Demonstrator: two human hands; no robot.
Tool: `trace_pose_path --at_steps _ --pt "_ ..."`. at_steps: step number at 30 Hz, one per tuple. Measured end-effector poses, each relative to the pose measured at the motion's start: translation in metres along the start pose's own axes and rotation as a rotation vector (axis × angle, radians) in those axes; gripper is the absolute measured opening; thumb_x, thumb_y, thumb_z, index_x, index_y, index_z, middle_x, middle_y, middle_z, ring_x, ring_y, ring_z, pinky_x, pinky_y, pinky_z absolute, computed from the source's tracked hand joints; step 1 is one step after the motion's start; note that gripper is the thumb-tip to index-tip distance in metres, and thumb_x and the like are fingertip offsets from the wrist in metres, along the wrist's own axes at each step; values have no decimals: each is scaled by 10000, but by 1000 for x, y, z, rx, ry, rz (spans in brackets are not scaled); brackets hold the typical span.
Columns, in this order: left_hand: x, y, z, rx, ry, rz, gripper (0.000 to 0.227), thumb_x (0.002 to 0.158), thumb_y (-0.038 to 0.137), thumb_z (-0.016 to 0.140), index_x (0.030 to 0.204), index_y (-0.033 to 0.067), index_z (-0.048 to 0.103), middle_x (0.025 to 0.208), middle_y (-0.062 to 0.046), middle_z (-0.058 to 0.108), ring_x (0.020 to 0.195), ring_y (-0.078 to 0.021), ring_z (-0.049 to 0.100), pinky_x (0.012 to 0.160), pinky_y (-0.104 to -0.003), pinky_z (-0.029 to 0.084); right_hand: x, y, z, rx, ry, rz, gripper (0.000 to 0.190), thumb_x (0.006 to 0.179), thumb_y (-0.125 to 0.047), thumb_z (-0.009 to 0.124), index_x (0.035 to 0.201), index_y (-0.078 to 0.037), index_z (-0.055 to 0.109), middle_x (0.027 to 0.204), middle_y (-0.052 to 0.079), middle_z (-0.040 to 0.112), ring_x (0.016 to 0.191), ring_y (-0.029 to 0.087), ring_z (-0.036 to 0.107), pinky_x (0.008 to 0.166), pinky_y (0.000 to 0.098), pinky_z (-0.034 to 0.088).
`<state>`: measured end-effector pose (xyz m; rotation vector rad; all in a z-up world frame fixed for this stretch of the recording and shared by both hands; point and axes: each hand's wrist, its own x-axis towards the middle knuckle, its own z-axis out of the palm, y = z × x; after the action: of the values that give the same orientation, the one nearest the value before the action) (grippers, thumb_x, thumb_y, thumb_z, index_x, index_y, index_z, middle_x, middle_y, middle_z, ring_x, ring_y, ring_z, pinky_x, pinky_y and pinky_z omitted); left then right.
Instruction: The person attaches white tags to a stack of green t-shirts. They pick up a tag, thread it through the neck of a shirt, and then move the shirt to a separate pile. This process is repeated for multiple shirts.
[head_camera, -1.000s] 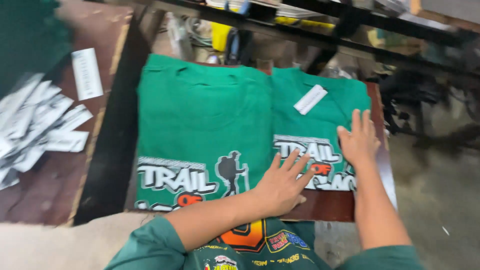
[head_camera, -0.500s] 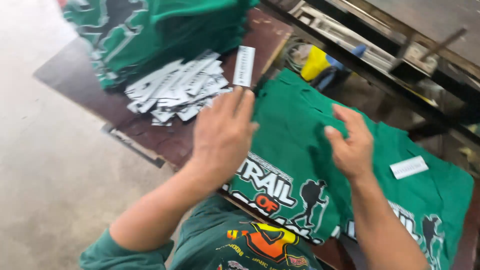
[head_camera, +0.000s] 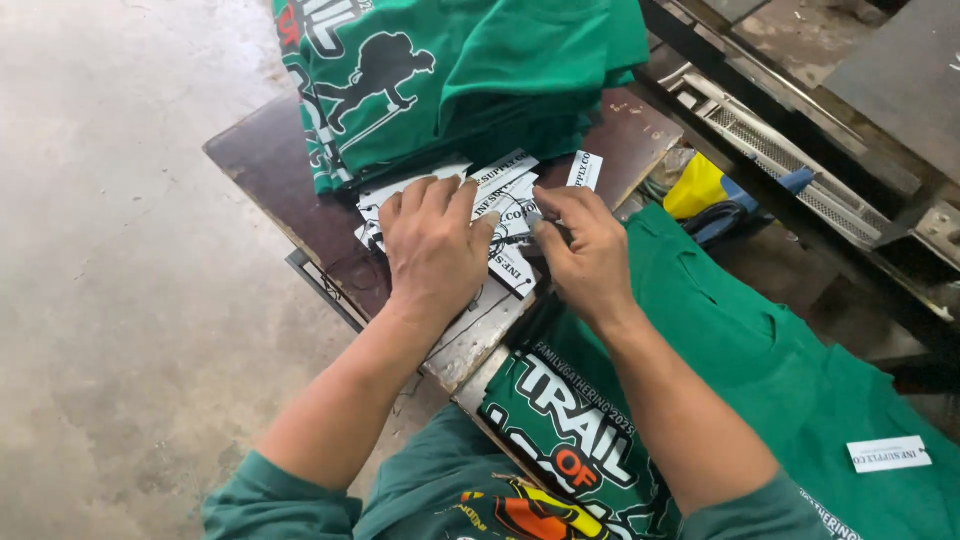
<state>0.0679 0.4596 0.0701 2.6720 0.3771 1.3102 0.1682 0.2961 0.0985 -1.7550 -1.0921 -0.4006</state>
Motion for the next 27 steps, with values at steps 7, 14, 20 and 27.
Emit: trace_pose_path --at_steps 7,14,20,27 --pt "3 -3 -2 49 -24 22 273 924 212 566 1126 125 727 1065 -79 649 1149 -299 604 964 -526 428 33 31 15 -320 -111 -179 300 1003 -98 616 1277 -146 730 1208 64 687 1137 313 619 886 434 497" --pt "11 3 -19 -81 -25 -86 329 899 177 608 1197 91 718 1100 -126 659 1148 -323 619 985 -533 428 47 49 16 -549 -508 -90 256 932 -201 699 1184 -231 732 1042 23 675 1017 291 581 918 519 417" --pt "7 -8 -15 -222 -15 -189 316 949 144 573 1233 85 699 1127 -96 659 1153 -297 639 953 -472 464 42 56 18 -428 -515 -89 243 957 -160 660 1192 -205 700 1099 50 666 1039 308 586 879 487 447" --pt "6 -12 -10 -118 -37 -145 331 898 138 607 1211 103 712 1146 -87 641 1160 -283 630 938 -457 470 40 54 15 -344 -608 -60 437 957 -72 610 1375 -191 651 1153 104 624 1077 351 536 934 547 399"
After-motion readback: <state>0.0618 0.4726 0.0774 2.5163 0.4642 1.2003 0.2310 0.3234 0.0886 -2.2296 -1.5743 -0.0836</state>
